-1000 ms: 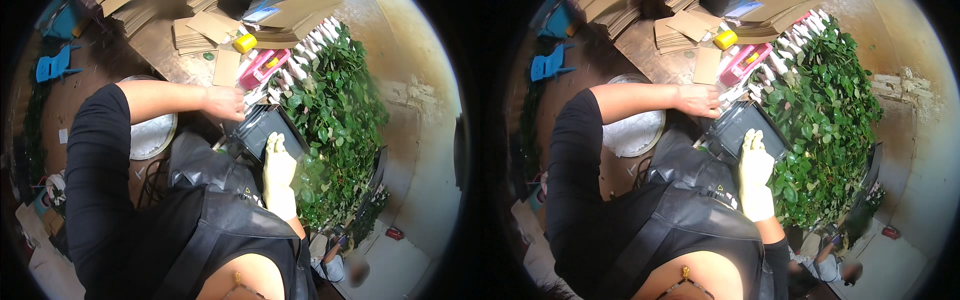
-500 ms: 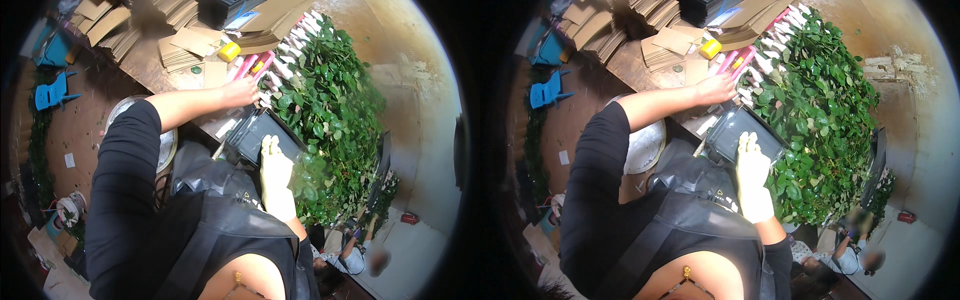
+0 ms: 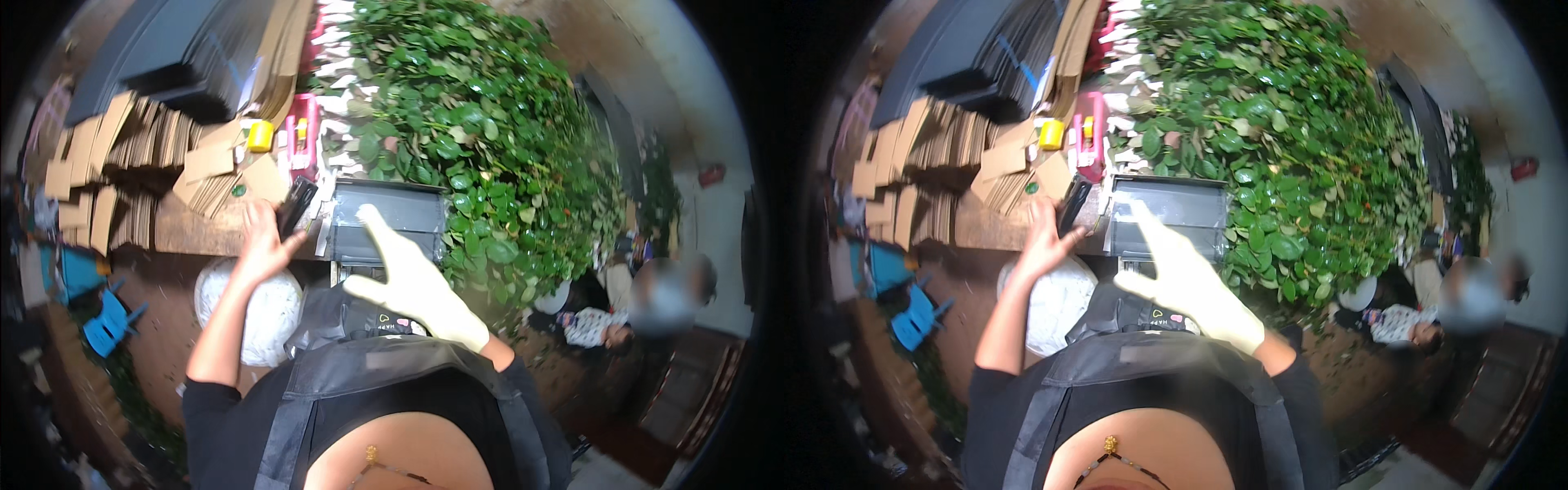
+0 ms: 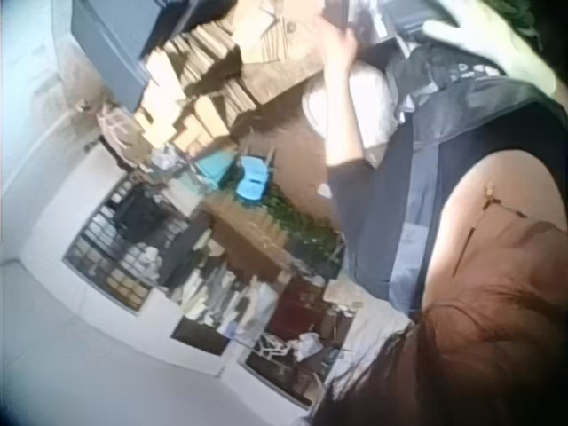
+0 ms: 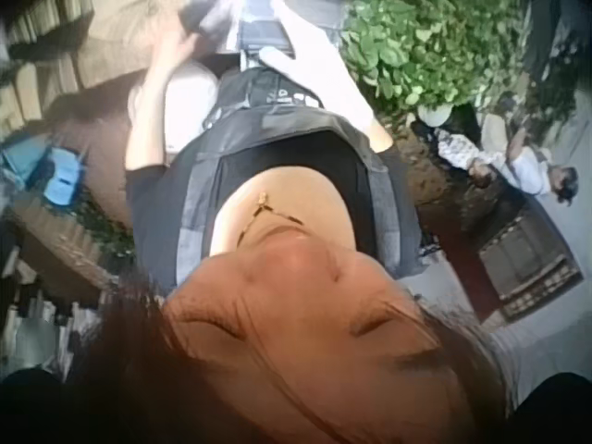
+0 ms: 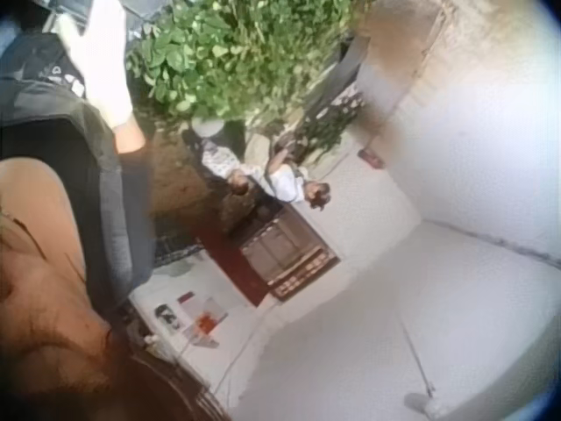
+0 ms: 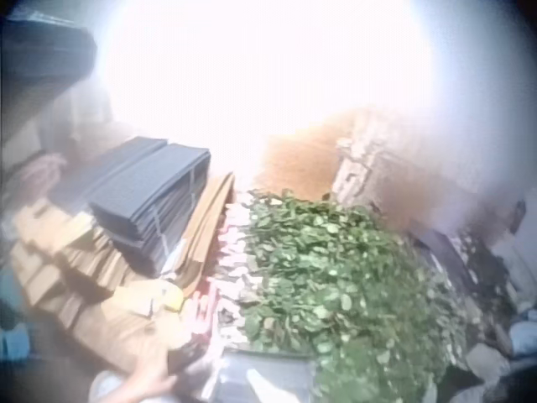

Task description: The person places leafy green plant stems into a black plastic tray, closes the tray, and wraps it with clear plastic film. The person repeats this process with multiple trays, stacking them on the table.

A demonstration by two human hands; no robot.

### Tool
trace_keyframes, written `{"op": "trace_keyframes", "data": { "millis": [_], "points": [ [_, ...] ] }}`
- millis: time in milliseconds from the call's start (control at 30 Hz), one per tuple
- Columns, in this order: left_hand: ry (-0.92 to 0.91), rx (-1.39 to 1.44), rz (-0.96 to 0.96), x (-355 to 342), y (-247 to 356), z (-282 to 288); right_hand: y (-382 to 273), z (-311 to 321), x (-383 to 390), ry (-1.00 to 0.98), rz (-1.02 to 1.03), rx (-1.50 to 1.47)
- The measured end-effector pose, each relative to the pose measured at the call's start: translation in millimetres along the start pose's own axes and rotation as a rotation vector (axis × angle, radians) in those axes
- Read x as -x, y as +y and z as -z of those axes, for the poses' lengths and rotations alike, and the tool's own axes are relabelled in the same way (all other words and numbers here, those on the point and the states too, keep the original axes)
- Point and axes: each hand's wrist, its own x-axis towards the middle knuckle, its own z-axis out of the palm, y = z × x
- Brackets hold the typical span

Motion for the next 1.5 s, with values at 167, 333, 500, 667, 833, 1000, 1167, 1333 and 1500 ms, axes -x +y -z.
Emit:
{"op": "trace_keyframes", "data": {
  "millis": [167, 333, 500, 667, 833, 1000, 1167, 1333, 1500],
  "points": [
    [-0.323, 0.387, -0.378, 18, 87, -29, 26, -28, -4, 0.112, 0.300, -0.125],
    [-0.184, -0.101, -0.715, -42, 102, -35, 87, -10, 25, 0.322, -0.144, -0.039],
    [-0.353, -0.197, -0.914, -79, 101, -70, 184, -30, 35, 0.749, -0.458, -0.703],
    [-0.395, -0.274, -0.916, -73, 95, -83, 197, -12, 23, 0.820, -0.383, -1.243],
    [-0.372, -0.402, -0.954, -69, 93, -88, 128, 28, 63, 0.447, -0.715, -0.308],
    [-0.378, -0.421, -0.965, -69, 95, -90, 93, 22, 72, -0.084, -0.915, 0.450],
    [-0.372, -0.394, -0.947, -68, 90, -90, 96, 16, 80, -0.010, -0.758, 0.383],
    [-0.359, -0.394, -0.957, -69, 92, -93, 132, -12, 81, 0.106, -0.707, 0.420],
    [-0.376, -0.162, -0.863, -64, 88, -93, 109, 26, 76, -0.072, -0.804, 0.403]
  ]
}}
